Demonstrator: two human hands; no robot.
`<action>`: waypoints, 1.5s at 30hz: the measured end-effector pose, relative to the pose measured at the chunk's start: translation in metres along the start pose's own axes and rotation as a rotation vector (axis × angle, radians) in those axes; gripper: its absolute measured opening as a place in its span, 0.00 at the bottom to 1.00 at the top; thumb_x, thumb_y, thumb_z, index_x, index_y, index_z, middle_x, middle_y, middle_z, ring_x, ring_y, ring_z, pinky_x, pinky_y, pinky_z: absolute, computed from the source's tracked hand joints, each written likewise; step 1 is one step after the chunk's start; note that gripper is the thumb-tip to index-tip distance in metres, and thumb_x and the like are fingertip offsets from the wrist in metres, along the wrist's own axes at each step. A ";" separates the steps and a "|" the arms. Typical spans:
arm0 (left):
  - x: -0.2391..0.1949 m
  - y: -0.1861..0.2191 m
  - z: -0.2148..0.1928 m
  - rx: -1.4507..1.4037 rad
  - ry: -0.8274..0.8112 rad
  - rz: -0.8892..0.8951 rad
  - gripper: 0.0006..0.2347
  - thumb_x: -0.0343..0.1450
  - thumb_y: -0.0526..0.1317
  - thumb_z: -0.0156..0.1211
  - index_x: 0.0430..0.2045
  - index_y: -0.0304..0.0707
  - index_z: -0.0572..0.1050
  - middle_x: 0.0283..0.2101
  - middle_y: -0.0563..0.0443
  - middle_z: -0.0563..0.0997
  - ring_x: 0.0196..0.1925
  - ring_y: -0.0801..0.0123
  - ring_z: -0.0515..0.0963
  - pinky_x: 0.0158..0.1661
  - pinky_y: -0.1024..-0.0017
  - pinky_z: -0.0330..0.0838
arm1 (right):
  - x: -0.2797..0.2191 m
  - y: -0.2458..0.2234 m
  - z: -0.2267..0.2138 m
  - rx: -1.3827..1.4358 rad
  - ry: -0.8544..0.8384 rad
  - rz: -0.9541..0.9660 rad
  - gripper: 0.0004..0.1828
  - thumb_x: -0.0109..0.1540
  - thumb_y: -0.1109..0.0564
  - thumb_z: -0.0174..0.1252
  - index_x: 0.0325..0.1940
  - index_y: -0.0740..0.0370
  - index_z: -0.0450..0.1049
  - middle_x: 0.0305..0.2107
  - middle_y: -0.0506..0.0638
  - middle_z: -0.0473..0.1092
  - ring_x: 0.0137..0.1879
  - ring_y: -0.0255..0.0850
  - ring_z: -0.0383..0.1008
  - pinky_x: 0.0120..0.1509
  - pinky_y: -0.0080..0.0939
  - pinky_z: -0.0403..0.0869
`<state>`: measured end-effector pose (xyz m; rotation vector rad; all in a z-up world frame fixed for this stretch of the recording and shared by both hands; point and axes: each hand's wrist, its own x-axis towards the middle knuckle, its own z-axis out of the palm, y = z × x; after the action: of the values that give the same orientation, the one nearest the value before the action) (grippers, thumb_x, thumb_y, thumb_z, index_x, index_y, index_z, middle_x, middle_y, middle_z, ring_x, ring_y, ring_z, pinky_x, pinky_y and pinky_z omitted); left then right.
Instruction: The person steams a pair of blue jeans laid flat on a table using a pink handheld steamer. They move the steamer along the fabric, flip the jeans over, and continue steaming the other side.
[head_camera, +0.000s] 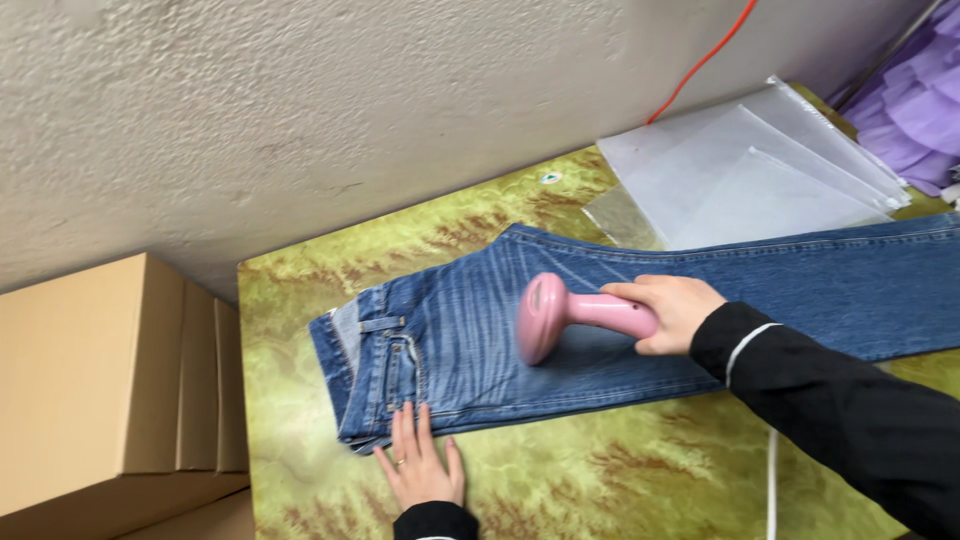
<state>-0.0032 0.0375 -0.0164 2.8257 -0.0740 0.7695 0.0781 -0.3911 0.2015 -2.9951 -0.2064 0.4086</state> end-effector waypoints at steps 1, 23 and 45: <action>0.000 0.008 0.004 0.001 0.003 0.006 0.30 0.71 0.52 0.51 0.73 0.54 0.65 0.80 0.58 0.63 0.83 0.67 0.59 0.74 0.36 0.54 | -0.006 0.015 -0.003 0.004 0.005 0.003 0.58 0.42 0.39 0.74 0.77 0.30 0.64 0.51 0.43 0.76 0.57 0.48 0.79 0.57 0.54 0.76; 0.010 0.316 0.102 0.182 -0.131 -0.063 0.35 0.70 0.66 0.43 0.77 0.68 0.56 0.85 0.45 0.50 0.86 0.49 0.49 0.68 0.20 0.46 | -0.109 0.347 -0.031 0.013 -0.041 0.157 0.57 0.42 0.41 0.77 0.76 0.24 0.65 0.54 0.38 0.76 0.60 0.45 0.78 0.61 0.50 0.76; 0.017 0.304 0.094 0.167 -0.361 -0.131 0.35 0.71 0.69 0.36 0.78 0.77 0.47 0.86 0.56 0.42 0.86 0.58 0.42 0.70 0.24 0.41 | -0.264 0.609 -0.072 -0.130 -0.124 0.689 0.57 0.41 0.44 0.82 0.73 0.17 0.69 0.58 0.32 0.83 0.63 0.37 0.85 0.66 0.38 0.79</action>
<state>0.0265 -0.2799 -0.0288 3.0561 0.1242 0.2416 -0.0811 -1.0370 0.2602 -3.0831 0.8398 0.6551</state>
